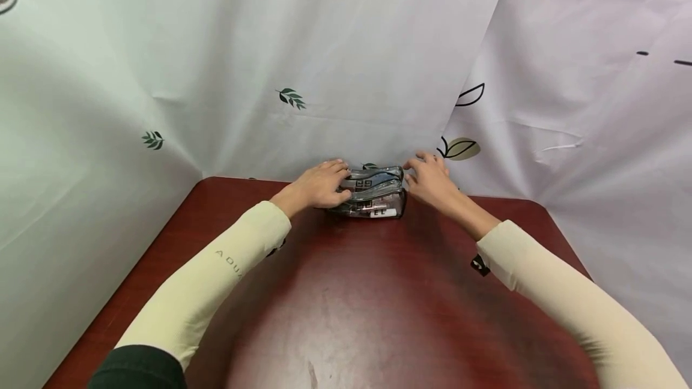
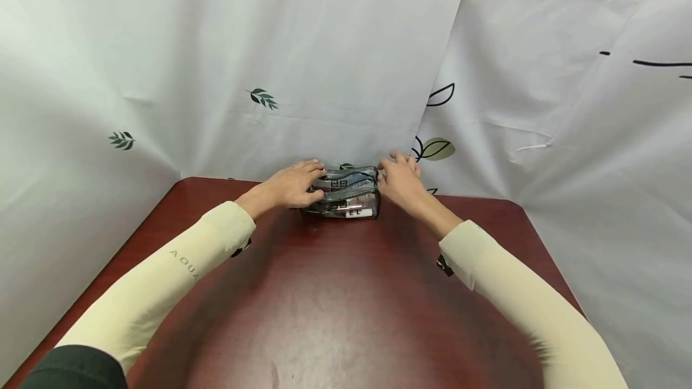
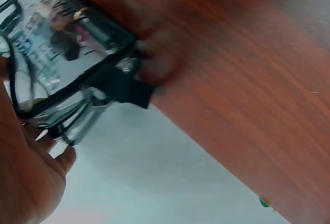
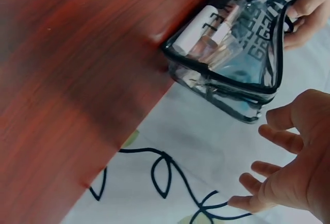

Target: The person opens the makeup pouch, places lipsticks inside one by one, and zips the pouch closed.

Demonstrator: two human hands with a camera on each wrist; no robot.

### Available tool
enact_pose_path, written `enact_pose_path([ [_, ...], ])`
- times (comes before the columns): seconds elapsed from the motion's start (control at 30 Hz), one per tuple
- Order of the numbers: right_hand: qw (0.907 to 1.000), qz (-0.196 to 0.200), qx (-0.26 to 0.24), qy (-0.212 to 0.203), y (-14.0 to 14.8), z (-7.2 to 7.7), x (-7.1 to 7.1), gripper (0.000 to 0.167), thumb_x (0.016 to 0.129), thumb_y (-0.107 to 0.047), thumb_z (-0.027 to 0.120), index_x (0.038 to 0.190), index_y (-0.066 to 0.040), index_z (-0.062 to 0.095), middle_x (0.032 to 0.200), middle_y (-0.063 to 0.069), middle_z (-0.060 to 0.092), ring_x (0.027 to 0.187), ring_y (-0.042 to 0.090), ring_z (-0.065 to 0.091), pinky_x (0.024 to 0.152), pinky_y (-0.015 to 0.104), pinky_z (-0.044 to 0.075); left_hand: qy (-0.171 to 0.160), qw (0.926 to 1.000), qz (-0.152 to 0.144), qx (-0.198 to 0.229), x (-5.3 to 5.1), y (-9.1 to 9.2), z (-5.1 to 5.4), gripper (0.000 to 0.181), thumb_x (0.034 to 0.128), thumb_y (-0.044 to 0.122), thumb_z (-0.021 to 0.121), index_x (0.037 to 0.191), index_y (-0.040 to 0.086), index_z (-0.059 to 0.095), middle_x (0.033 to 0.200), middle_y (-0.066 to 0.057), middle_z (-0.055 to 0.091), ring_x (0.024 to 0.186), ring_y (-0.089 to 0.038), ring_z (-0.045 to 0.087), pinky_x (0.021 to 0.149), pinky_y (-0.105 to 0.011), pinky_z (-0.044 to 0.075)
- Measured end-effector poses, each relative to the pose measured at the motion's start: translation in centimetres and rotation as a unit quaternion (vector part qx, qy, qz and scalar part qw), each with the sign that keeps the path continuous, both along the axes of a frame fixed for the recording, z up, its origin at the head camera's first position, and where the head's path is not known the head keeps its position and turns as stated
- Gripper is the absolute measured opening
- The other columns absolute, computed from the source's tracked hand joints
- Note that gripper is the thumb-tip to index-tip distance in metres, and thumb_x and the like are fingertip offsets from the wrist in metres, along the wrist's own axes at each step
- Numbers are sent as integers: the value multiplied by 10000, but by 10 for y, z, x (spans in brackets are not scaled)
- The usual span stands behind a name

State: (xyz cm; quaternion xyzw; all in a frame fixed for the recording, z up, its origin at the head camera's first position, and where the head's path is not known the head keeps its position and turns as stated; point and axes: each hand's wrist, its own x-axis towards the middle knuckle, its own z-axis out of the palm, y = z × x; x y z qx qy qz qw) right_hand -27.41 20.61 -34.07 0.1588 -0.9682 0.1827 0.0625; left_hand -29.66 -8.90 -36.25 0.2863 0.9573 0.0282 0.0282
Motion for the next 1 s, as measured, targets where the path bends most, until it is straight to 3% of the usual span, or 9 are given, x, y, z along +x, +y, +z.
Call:
enact_pose_path([
  [0.1,9998,73,-189,88,7,-4,1,378,1163,-165,566,1483,-4,685,1742,315,428,1629,573,330,1305,771,305,160,9998,102,51,-2,11,6,623,1123,430,525,1618,55,580,1754,-167,483,1670,-381,422,1380,-553,372],
  [0.2,9984,200,-457,274,13,-9,1,363,1138,-157,584,1420,26,721,1625,324,552,1547,541,461,1289,715,355,273,9990,157,314,-7,28,12,452,1103,397,559,1401,89,705,1559,-141,614,1455,-368,597,1223,-556,520],
  [0.33,9954,331,-825,353,22,-25,-10,330,1091,-210,639,1263,20,802,1416,294,705,1358,512,638,1157,651,508,424,9966,70,701,-19,54,11,355,1091,394,550,1238,126,731,1366,-102,660,1221,-318,661,1008,-573,577],
  [0.4,9948,303,-971,42,24,-30,-13,347,1091,-226,639,1252,26,813,1380,296,735,1320,513,674,1109,641,557,456,9961,-9,761,-21,66,13,400,1098,408,534,1311,121,713,1423,-107,658,1277,-321,661,1060,-580,571],
  [0.5,9918,87,-1093,-661,24,-39,-15,408,1124,-261,604,1327,40,789,1418,298,740,1356,497,683,1139,627,570,436,9967,-49,684,-18,79,12,552,1128,469,503,1534,117,632,1630,-134,586,1505,-355,579,1259,-586,482],
  [0.57,9880,-90,-1088,-1091,19,-39,-10,432,1142,-240,563,1373,66,760,1470,313,713,1408,505,656,1178,637,549,238,9983,79,517,-8,83,15,669,1163,513,462,1692,105,494,1770,-154,463,1659,-385,431,1414,-554,309],
  [0.7,9796,-229,-1271,-1542,17,-47,-12,441,1150,-234,533,1376,75,753,1446,310,719,1318,433,687,1085,525,600,-39,9983,463,362,0,82,6,799,1173,663,339,1813,185,294,1863,-127,325,1749,-385,269,1461,-579,146],
  [0.83,9531,-401,-1935,-2294,18,-52,-17,441,1152,-213,522,1433,73,704,1450,302,686,1250,358,692,993,459,645,-264,9955,745,529,1,76,-2,829,1141,762,286,1834,315,208,1878,-116,297,1762,-401,239,1459,-624,83],
  [1.0,9076,-666,-2667,-3172,19,-55,-23,496,1144,-170,505,1573,63,592,1638,300,564,1449,409,650,1138,503,633,-216,9948,785,613,-4,72,-11,869,1089,859,262,1828,412,164,1874,-93,315,1751,-408,269,1450,-662,36],
])
